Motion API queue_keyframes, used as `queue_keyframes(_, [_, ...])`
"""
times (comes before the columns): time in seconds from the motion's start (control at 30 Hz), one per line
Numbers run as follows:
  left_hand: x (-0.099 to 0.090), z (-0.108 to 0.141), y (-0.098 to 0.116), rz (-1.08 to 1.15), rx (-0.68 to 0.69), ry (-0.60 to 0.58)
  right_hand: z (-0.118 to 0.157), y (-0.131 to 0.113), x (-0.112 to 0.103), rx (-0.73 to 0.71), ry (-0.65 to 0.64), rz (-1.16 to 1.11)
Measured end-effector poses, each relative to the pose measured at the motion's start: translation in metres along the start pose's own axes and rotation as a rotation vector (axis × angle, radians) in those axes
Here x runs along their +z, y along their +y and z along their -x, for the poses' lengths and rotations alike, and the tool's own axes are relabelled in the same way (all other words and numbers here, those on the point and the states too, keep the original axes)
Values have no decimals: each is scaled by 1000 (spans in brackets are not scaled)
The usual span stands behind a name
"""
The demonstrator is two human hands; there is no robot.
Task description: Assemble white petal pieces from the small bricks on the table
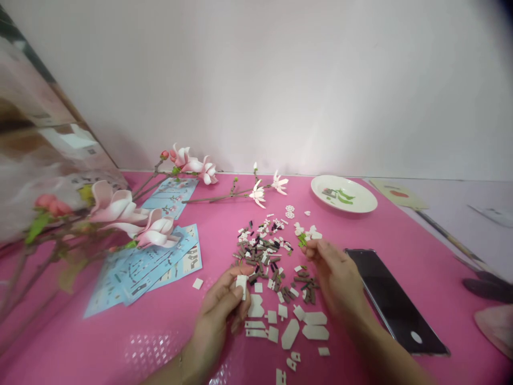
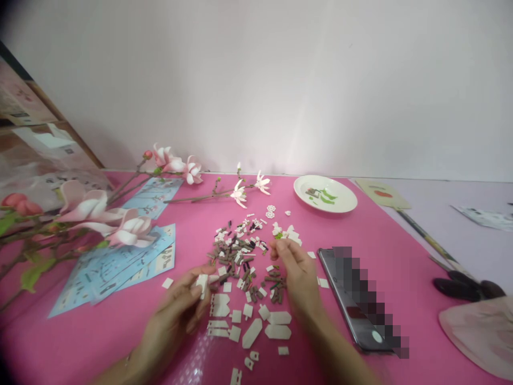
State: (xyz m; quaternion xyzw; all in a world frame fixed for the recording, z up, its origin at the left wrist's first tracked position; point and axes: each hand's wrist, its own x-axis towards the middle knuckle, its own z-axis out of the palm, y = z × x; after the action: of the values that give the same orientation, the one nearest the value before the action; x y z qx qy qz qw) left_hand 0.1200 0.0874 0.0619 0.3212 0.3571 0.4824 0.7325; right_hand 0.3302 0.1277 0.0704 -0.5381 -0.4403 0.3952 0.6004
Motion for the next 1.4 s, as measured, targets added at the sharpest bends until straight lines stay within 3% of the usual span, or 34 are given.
queue_keyframes(0.07, [0, 0, 0, -13, 6, 0, 1, -3, -1, -68, -120, 233])
queue_keyframes(0.17, [0, 0, 0, -37, 16, -5, 1, -3, -1, -296, -300, 632])
queue_keyframes(0.27, [1, 1, -1, -77, 24, -22, 2, 7, 0, -484, -397, 894])
queue_keyframes(0.37, [2, 2, -1, -111, 14, -33, 3, 16, 1, -530, -475, 994])
queue_keyframes(0.53, [2, 0, -2, -117, -4, -94, 6, 18, 3, -475, -502, 1048])
queue_keyframes(0.83, [0, 0, -6, -156, -32, -126, 8, 13, 5, -414, -434, 886])
queue_keyframes(1.0, [0, 0, -5, -197, -71, -148, 15, -2, 10, 14, -486, 469])
queue_keyframes(1.07, [-1, -1, -7, -194, -103, -181, 17, -7, 12, 113, -533, 309])
queue_keyframes(1.23, [-2, -2, -15, -162, -168, -279, 21, -10, 16, 80, -621, 104])
queue_keyframes(1.4, [2, -1, -15, -137, -180, -312, 29, -4, 21, 82, -670, 61])
